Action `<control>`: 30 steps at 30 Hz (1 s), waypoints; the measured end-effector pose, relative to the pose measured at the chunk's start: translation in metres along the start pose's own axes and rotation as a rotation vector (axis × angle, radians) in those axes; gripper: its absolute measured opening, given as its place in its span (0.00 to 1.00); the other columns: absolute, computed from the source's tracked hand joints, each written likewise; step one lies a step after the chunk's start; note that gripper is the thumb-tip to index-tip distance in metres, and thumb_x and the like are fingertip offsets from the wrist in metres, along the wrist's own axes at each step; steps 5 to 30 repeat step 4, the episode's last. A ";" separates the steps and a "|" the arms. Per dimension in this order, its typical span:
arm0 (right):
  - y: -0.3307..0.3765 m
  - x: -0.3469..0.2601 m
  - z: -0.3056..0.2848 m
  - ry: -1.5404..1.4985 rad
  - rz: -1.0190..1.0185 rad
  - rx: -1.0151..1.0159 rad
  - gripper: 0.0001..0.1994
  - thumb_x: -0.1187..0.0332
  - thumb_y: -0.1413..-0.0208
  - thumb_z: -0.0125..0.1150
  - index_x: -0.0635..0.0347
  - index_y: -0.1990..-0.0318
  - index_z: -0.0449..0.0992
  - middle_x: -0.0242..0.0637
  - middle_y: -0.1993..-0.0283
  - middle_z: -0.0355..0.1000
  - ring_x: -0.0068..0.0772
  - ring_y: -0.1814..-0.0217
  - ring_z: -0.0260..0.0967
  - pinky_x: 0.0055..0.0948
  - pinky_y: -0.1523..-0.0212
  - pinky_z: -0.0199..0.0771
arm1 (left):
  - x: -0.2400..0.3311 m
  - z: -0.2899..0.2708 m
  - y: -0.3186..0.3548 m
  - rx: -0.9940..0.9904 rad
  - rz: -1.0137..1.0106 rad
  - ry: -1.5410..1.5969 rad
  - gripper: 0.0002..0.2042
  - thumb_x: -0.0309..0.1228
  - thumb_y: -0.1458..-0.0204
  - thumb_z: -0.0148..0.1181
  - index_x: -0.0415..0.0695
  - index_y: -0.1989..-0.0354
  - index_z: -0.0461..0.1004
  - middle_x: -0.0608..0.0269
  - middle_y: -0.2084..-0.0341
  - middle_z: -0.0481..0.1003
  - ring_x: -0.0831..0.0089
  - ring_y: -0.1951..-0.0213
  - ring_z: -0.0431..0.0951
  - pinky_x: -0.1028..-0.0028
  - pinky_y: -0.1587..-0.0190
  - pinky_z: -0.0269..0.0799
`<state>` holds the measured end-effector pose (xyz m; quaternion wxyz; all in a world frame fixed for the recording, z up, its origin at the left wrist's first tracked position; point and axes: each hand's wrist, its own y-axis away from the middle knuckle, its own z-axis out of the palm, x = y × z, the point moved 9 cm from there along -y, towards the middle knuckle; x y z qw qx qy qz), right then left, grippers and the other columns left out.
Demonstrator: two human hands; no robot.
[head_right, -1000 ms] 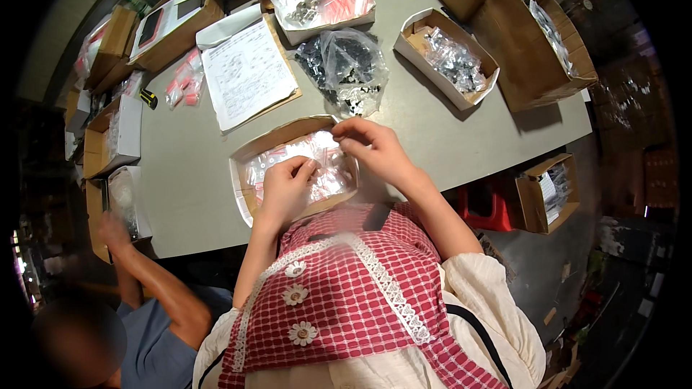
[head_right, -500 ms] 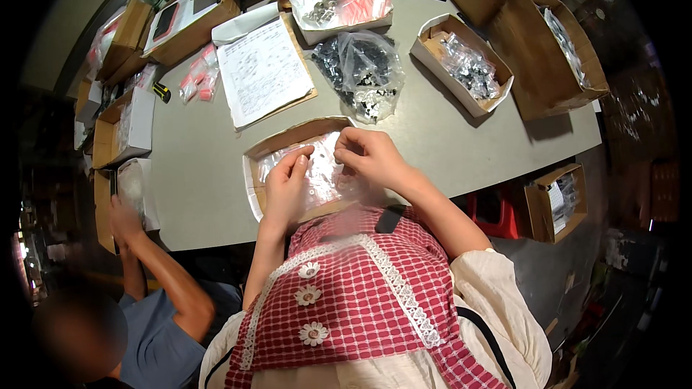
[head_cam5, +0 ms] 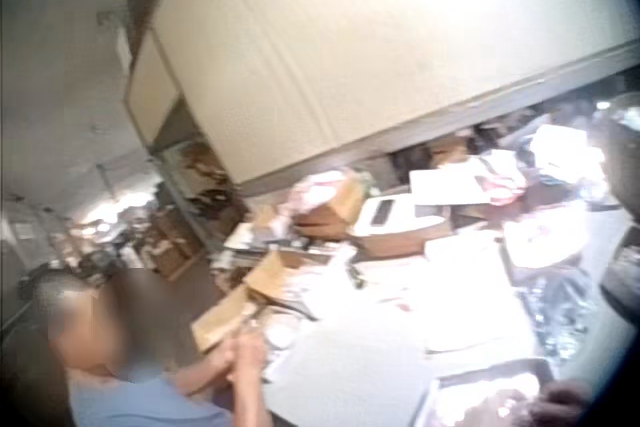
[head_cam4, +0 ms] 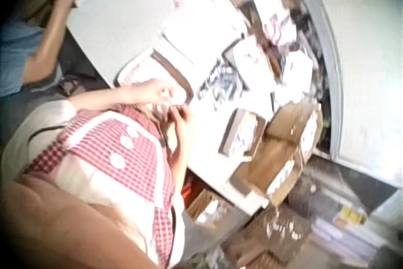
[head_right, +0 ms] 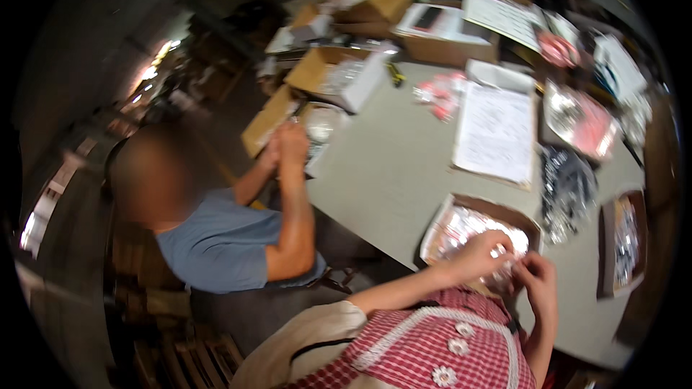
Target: The person picks up small black circular parts from a container by hand and places them into individual plastic bags on a workbench.
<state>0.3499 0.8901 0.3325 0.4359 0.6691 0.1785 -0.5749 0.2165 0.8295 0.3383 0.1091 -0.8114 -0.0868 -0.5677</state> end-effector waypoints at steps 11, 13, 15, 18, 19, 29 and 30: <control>-0.022 0.040 -0.023 0.052 -0.171 0.068 0.10 0.73 0.44 0.63 0.57 0.72 0.66 0.30 0.76 0.70 0.23 0.75 0.71 0.24 0.71 0.76 | -0.010 0.003 0.004 0.133 0.114 -0.238 0.13 0.29 0.53 0.66 0.45 0.59 0.74 0.45 0.59 0.74 0.53 0.51 0.74 0.57 0.46 0.68; -0.022 0.040 -0.023 0.052 -0.171 0.068 0.10 0.73 0.44 0.63 0.57 0.72 0.66 0.30 0.76 0.70 0.23 0.75 0.71 0.24 0.71 0.76 | -0.010 0.003 0.004 0.133 0.114 -0.238 0.13 0.29 0.53 0.66 0.45 0.59 0.74 0.45 0.59 0.74 0.53 0.51 0.74 0.57 0.46 0.68; -0.022 0.040 -0.023 0.052 -0.171 0.068 0.10 0.73 0.44 0.63 0.57 0.72 0.66 0.30 0.76 0.70 0.23 0.75 0.71 0.24 0.71 0.76 | -0.010 0.003 0.004 0.133 0.114 -0.238 0.13 0.29 0.53 0.66 0.45 0.59 0.74 0.45 0.59 0.74 0.53 0.51 0.74 0.57 0.46 0.68; -0.022 0.040 -0.023 0.052 -0.171 0.068 0.10 0.73 0.44 0.63 0.57 0.72 0.66 0.30 0.76 0.70 0.23 0.75 0.71 0.24 0.71 0.76 | -0.010 0.003 0.004 0.133 0.114 -0.238 0.13 0.29 0.53 0.66 0.45 0.59 0.74 0.45 0.59 0.74 0.53 0.51 0.74 0.57 0.46 0.68; -0.022 0.040 -0.023 0.052 -0.171 0.068 0.10 0.73 0.44 0.63 0.57 0.72 0.66 0.30 0.76 0.70 0.23 0.75 0.71 0.24 0.71 0.76 | -0.010 0.003 0.004 0.133 0.114 -0.238 0.13 0.29 0.53 0.66 0.45 0.59 0.74 0.45 0.59 0.74 0.53 0.51 0.74 0.57 0.46 0.68; -0.022 0.040 -0.023 0.052 -0.171 0.068 0.10 0.73 0.44 0.63 0.57 0.72 0.66 0.30 0.76 0.70 0.23 0.75 0.71 0.24 0.71 0.76 | -0.010 0.003 0.004 0.133 0.114 -0.238 0.13 0.29 0.53 0.66 0.45 0.59 0.74 0.45 0.59 0.74 0.53 0.51 0.74 0.57 0.46 0.68; -0.022 0.040 -0.023 0.052 -0.171 0.068 0.10 0.73 0.44 0.63 0.57 0.72 0.66 0.30 0.76 0.70 0.23 0.75 0.71 0.24 0.71 0.76 | -0.010 0.003 0.004 0.133 0.114 -0.238 0.13 0.29 0.53 0.66 0.45 0.59 0.74 0.45 0.59 0.74 0.53 0.51 0.74 0.57 0.46 0.68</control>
